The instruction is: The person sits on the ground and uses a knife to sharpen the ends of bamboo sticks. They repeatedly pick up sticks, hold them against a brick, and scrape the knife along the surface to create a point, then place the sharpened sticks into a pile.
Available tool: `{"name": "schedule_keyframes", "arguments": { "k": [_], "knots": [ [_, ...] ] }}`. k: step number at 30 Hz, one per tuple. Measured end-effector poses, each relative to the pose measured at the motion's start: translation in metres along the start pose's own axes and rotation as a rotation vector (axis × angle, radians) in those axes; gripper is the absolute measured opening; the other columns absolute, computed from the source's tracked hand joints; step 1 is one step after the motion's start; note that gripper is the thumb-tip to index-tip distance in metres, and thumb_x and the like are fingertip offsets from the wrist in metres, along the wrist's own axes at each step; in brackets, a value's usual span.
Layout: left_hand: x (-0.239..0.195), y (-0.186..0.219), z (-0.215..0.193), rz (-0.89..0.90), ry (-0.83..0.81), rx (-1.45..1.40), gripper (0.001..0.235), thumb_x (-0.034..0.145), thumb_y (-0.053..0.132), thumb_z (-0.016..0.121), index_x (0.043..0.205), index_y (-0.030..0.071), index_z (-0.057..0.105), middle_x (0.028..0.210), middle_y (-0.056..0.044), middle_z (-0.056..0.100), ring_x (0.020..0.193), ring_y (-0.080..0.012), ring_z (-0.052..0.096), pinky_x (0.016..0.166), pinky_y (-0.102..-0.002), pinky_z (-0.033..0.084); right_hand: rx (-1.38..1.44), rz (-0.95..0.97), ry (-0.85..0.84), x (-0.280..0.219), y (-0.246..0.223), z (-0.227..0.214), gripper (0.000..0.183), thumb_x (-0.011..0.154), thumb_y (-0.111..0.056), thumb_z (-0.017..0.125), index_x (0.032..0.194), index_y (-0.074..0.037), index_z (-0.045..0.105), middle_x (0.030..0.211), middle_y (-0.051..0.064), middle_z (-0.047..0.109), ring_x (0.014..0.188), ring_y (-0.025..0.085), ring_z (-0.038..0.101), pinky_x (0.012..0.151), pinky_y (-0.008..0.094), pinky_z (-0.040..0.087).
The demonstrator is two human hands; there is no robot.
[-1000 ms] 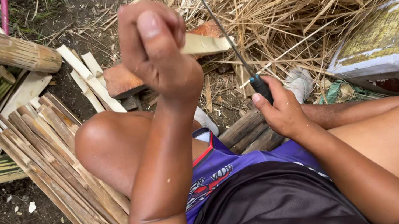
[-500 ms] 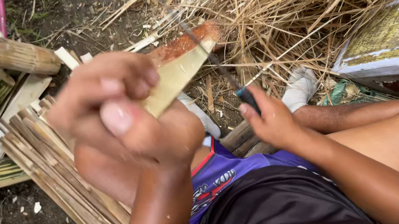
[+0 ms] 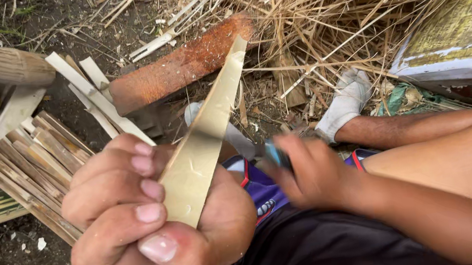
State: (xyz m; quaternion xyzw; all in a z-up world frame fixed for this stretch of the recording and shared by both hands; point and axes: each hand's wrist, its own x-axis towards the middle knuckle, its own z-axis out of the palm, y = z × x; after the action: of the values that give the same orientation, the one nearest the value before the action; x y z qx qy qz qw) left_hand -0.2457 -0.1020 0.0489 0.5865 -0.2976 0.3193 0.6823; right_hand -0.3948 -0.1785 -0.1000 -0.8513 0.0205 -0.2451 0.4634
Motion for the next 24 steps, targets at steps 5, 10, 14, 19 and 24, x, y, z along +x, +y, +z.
{"name": "schedule_keyframes", "arguments": {
  "k": [5, 10, 14, 19, 24],
  "knots": [
    [0.014, -0.001, -0.007, -0.204, -0.006, -0.066, 0.016, 0.104, 0.025, 0.045, 0.105, 0.01, 0.039, 0.076, -0.004, 0.039, 0.053, -0.0129, 0.037, 0.048, -0.027, 0.038, -0.219, 0.61, -0.157, 0.036, 0.097, 0.03, 0.038, 0.099, -0.028, 0.062, 0.118, 0.002, 0.051, 0.077, 0.03, 0.068, 0.074, 0.051, 0.068, 0.062, 0.056, 0.053],
    [0.022, -0.021, -0.007, -0.103, 0.033, -0.069, 0.023, 0.11, 0.025, 0.045, 0.095, 0.009, 0.042, 0.075, -0.003, 0.037, 0.054, -0.0142, 0.037, 0.046, -0.029, 0.038, -0.073, 0.43, -0.085, 0.042, 0.068, 0.035, 0.034, 0.1, -0.026, 0.063, 0.115, 0.002, 0.053, 0.081, 0.028, 0.068, 0.075, 0.051, 0.067, 0.061, 0.055, 0.051],
    [0.024, -0.044, 0.0, 0.138, 0.177, 0.094, 0.031, 0.106, 0.029, 0.043, 0.084, 0.009, 0.034, 0.074, -0.004, 0.032, 0.061, -0.0161, 0.031, 0.054, -0.032, 0.031, 0.018, -0.031, -0.033, 0.035, 0.057, 0.032, 0.033, 0.099, -0.02, 0.065, 0.118, 0.004, 0.051, 0.085, 0.026, 0.068, 0.072, 0.045, 0.07, 0.063, 0.05, 0.056],
    [0.017, -0.041, -0.001, 0.063, 0.261, 0.111, 0.035, 0.109, 0.032, 0.043, 0.087, 0.007, 0.032, 0.079, -0.006, 0.034, 0.065, -0.0164, 0.033, 0.057, -0.03, 0.034, -0.28, 0.469, -0.201, 0.063, 0.124, 0.052, 0.03, 0.101, -0.018, 0.074, 0.112, 0.002, 0.054, 0.079, 0.025, 0.067, 0.07, 0.046, 0.068, 0.06, 0.052, 0.053],
    [0.025, -0.05, -0.002, 0.063, 0.277, 0.125, 0.037, 0.11, 0.031, 0.043, 0.087, 0.006, 0.029, 0.079, -0.009, 0.032, 0.065, -0.018, 0.032, 0.056, -0.032, 0.031, 0.069, -0.155, -0.068, 0.034, 0.103, 0.052, 0.033, 0.095, -0.017, 0.063, 0.118, 0.003, 0.051, 0.084, 0.023, 0.068, 0.07, 0.041, 0.071, 0.065, 0.049, 0.058]
  ]
}}
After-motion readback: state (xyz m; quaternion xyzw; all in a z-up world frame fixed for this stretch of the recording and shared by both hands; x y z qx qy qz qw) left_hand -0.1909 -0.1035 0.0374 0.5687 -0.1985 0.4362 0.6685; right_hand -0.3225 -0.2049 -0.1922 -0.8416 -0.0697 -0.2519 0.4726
